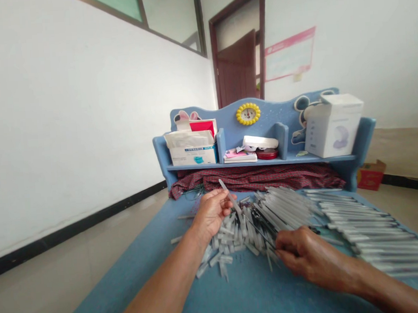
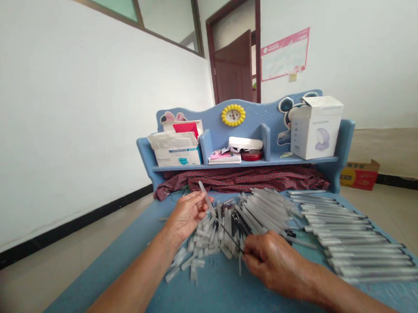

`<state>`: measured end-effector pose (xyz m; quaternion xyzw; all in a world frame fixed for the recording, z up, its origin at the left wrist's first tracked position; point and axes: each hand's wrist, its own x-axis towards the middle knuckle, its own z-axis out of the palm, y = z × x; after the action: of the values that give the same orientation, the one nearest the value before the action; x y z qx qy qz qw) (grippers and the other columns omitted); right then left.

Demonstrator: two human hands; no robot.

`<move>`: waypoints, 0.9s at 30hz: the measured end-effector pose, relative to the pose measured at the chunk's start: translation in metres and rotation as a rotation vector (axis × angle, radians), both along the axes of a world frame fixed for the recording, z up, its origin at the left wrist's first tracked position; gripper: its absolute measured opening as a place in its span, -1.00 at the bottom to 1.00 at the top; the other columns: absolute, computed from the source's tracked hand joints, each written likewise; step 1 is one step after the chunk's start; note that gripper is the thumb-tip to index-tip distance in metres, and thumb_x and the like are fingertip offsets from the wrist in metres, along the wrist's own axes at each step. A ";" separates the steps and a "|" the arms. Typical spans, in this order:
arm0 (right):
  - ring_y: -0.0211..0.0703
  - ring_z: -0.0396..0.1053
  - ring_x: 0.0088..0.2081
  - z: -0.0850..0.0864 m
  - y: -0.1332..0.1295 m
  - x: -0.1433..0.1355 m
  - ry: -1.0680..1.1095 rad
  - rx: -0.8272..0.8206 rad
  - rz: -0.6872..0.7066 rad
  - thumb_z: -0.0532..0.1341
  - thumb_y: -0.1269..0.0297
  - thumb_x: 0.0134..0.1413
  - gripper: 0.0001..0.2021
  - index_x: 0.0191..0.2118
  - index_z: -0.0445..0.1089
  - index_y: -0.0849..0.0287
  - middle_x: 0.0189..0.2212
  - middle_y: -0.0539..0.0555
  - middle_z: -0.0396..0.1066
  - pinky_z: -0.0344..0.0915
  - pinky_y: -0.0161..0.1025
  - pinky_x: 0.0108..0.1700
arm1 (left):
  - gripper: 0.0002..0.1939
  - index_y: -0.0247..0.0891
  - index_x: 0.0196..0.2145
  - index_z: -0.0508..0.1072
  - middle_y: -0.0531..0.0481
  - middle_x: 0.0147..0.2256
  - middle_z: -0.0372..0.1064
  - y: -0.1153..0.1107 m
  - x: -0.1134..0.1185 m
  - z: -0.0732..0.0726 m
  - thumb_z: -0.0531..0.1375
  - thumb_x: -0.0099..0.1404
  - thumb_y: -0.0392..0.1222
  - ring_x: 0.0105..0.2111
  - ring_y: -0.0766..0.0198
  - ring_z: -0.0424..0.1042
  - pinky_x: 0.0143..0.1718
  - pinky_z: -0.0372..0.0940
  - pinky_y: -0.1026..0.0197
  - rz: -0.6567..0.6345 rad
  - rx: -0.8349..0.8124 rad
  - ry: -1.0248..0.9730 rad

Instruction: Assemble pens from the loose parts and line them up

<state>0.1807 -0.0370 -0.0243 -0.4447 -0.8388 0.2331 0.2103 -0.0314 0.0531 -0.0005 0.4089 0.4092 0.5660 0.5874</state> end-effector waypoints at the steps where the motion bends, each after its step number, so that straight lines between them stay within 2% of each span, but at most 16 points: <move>1: -0.38 0.07 -0.59 -0.001 0.000 0.000 -0.007 0.002 -0.002 0.00 0.42 0.04 -0.81 -0.57 0.17 0.20 -0.66 -0.11 0.07 -0.09 -0.40 -0.55 | -0.93 -0.37 -0.45 0.34 -0.07 -0.51 0.44 0.000 0.000 0.000 0.16 0.18 -0.37 -0.67 0.49 0.29 -0.74 0.05 0.50 0.001 0.001 -0.004; 15: -0.37 0.09 -0.58 -0.007 0.004 0.000 -0.030 0.037 -0.059 0.01 0.42 0.02 -0.81 -0.56 0.25 0.23 -0.66 -0.10 0.11 -0.09 -0.39 -0.54 | -0.95 -0.39 -0.44 0.37 -0.05 -0.52 0.43 -0.007 0.013 -0.007 0.21 0.15 -0.37 -0.66 0.47 0.32 -0.71 0.15 0.47 -0.050 0.001 0.023; 22: -0.36 0.14 -0.59 -0.004 0.005 -0.002 0.006 0.056 -0.131 0.01 0.41 0.03 -0.79 -0.54 0.31 0.24 -0.66 -0.07 0.18 -0.06 -0.39 -0.54 | -0.94 -0.38 -0.46 0.38 -0.04 -0.51 0.43 -0.008 0.015 -0.009 0.23 0.11 -0.39 -0.64 0.46 0.35 -0.70 0.17 0.47 -0.026 0.001 0.034; 27: -0.35 0.12 -0.61 -0.005 0.005 -0.001 0.027 0.113 -0.188 0.02 0.35 0.08 -0.75 -0.55 0.31 0.22 -0.69 -0.08 0.14 -0.07 -0.36 -0.54 | -0.95 -0.40 -0.46 0.39 -0.06 -0.49 0.45 -0.015 0.023 -0.011 0.17 0.14 -0.43 -0.63 0.43 0.38 -0.71 0.20 0.46 -0.090 -0.045 0.042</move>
<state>0.1793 -0.0321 -0.0288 -0.5057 -0.8023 0.1706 0.2672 -0.0084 0.0383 -0.0110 0.4252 0.4155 0.5210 0.6125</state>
